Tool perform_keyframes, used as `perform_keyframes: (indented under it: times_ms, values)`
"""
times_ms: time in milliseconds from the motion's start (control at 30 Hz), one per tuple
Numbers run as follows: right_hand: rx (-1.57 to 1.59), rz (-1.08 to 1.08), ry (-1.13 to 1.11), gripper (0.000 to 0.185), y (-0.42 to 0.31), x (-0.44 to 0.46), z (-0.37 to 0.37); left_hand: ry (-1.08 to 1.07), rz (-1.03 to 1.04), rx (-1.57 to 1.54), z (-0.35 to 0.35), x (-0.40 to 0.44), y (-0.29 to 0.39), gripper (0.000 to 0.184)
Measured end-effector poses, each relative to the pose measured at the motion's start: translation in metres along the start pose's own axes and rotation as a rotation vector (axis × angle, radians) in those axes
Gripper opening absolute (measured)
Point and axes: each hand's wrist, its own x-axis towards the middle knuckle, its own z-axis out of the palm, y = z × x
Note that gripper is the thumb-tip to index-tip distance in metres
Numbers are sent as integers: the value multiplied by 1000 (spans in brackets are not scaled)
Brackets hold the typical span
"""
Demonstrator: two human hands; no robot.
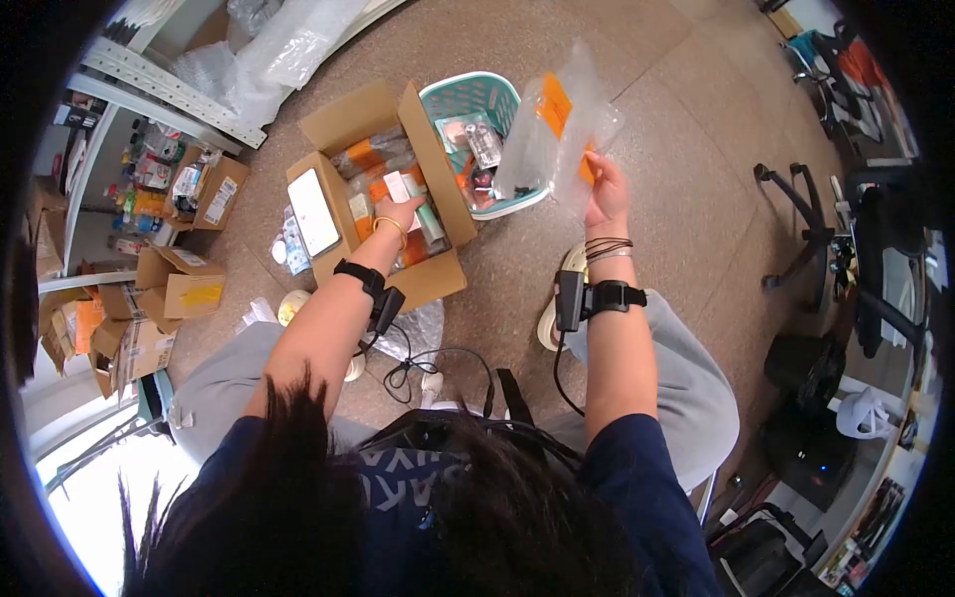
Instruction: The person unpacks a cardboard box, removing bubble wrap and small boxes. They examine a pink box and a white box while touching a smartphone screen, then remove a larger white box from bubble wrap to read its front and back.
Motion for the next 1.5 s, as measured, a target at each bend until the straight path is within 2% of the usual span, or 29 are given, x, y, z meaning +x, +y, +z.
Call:
perform_keyframes:
  times_ms: [67,100,167,233,267,333,400,467,500,567,600,667,700,733,800,833,867,900,933,1000,1033,1067,1100,1167,1233,1300,1367,1433,1500]
  values:
    - [44,19,-30,29,7,4,3,134,30,152,4,-13,12,53]
    - [51,24,-45,26,10,3,12,132,-22,111,17,22,-22,58]
    - [62,33,-66,25,23,3,24,82,-49,67,11,25,-27,55]
    - [-388,-179,153,25,39,2,39,32,-71,23,0,24,-23,53]
    - [-386,-175,147,25,43,3,47,65,-33,42,-8,26,-20,53]
    - [-333,108,10,29,47,1,78,130,43,81,-27,18,-1,54]
    - [-366,118,13,30,62,-5,100,178,124,192,-51,-4,33,57]
    - [-1236,-221,-220,28,78,-1,105,-64,270,-254,-75,-46,70,58]
    - [-1233,-228,-235,28,84,-9,127,-51,278,-258,-87,-69,88,58]
    - [184,206,-76,30,98,-37,180,-515,220,-1008,-106,-108,116,57]
    - [180,207,-87,30,109,-28,181,-511,231,-1011,-117,-112,120,57]
    - [-822,-190,-104,44,134,2,176,-623,277,-928,-140,-120,123,55]
    - [-935,-255,-128,49,141,3,183,-385,415,-574,-149,-131,133,66]
    - [-938,-249,-134,49,150,-6,202,-378,413,-579,-156,-124,130,66]
    - [-1338,-515,-419,52,166,-23,241,-24,652,100,-175,-96,123,75]
    - [-1339,-504,-426,52,171,-27,252,-2,595,147,-197,-92,130,77]
    - [-1230,-398,-573,52,175,-29,262,46,637,155,-220,-101,141,66]
    - [-1113,-292,-715,52,182,-28,268,-29,523,157,-249,-97,146,59]
    - [-1109,-283,-722,52,185,-27,267,109,576,244,-278,-57,131,54]
    - [-1051,-165,-784,47,180,-20,257,191,559,354,-344,-34,126,49]
    - [-1115,-145,-687,38,178,-19,248,199,526,469,-378,-21,121,48]
    - [-1218,-93,-614,36,177,-16,232,178,477,455,-406,-13,111,50]
    - [-1323,-38,-537,34,176,-12,211,209,425,667,-434,-2,101,52]
    - [-1619,-16,-467,29,179,-6,163,98,309,870,-484,38,56,53]
    - [-1713,67,-443,28,183,-4,126,4,399,1194,-480,19,32,53]
    - [-1807,156,-412,27,185,-9,108,2,327,985,-482,48,-34,55]
    - [-1746,171,-392,26,185,-16,109,-76,152,841,-451,32,-54,53]
    - [-1801,165,-362,26,186,-16,113,21,9,755,-422,10,-74,55]
    - [-1905,160,-315,30,185,-6,110,230,-55,813,-423,21,-142,56]
